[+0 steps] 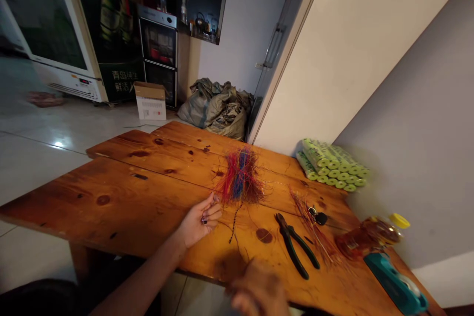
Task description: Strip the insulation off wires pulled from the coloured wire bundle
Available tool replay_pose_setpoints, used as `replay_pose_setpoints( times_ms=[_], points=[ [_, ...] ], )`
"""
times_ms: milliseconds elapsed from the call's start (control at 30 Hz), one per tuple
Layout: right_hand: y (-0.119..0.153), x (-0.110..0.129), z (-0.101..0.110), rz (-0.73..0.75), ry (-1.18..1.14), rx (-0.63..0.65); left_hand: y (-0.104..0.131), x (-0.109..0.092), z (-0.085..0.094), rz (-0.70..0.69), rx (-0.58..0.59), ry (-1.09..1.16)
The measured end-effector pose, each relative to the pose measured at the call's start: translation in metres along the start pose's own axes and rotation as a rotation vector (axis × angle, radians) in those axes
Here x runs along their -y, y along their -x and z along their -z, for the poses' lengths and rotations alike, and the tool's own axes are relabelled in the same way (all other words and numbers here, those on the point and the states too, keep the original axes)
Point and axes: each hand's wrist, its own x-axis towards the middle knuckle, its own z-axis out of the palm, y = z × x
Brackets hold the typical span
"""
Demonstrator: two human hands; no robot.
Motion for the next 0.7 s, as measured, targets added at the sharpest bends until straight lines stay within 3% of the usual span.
replay_pose_setpoints(
  times_ms=[67,167,300,500,600,700],
  points=[
    [-0.03,-0.042,0.006,-0.113,0.037,-0.009,-0.002,0.003,0.004,-0.015,-0.028,0.004],
    [-0.074,-0.103,0.007,-0.189,0.36,0.002,-0.004,0.005,0.007,-0.018,-0.058,0.021],
    [-0.099,-0.145,-0.008,-0.184,0.517,0.14,-0.004,0.007,0.009,-0.002,-0.066,0.044],
    [-0.108,-0.149,-0.024,-0.176,0.466,0.196,-0.009,0.011,0.013,0.029,-0.078,0.074],
    [-0.113,-0.139,-0.013,-0.169,0.446,0.177,-0.014,0.013,0.016,0.009,-0.101,0.061],
    [-0.105,-0.112,0.005,-0.158,0.425,0.135,-0.016,0.016,0.018,-0.051,-0.184,0.018]
  ],
)
